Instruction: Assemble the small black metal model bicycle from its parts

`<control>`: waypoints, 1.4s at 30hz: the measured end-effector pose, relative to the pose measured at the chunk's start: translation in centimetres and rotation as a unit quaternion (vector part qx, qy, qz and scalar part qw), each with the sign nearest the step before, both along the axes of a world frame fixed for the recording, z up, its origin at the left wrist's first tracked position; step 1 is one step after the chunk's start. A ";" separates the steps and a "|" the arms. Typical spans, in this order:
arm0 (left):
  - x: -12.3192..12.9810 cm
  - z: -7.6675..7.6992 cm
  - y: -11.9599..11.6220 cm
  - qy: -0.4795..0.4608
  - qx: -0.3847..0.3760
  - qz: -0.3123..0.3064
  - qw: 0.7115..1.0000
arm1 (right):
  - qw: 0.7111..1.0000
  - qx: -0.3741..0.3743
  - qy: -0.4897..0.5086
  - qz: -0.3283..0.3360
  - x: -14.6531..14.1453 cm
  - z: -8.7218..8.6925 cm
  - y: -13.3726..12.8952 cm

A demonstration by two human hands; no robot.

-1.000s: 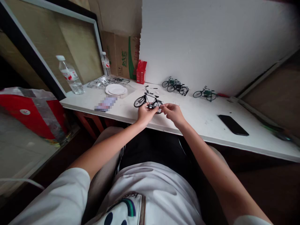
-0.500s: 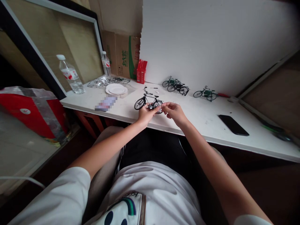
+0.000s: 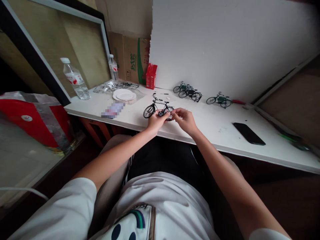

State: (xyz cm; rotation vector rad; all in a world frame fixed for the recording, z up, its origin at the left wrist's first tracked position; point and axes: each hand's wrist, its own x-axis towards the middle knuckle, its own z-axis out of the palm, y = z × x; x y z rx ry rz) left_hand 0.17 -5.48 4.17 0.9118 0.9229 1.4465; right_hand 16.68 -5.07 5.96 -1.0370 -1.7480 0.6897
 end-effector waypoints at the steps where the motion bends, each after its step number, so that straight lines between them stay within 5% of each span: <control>1: 0.0 0.0 0.0 0.000 -0.001 -0.001 1.000 | 1.000 0.011 -0.009 -0.007 0.0 0.0 -0.1; 10: 0.2 0.2 -0.2 -0.005 0.010 0.004 1.000 | 0.997 0.052 -0.038 -0.041 -0.3 0.1 -0.6; 28: 0.0 -0.8 0.1 0.049 0.067 0.013 0.996 | 0.984 -0.160 0.059 0.056 0.3 1.6 -0.9; 42: 0.1 -1.4 0.0 0.092 0.080 -0.003 0.993 | 0.975 -0.216 0.032 0.032 1.2 2.5 -0.9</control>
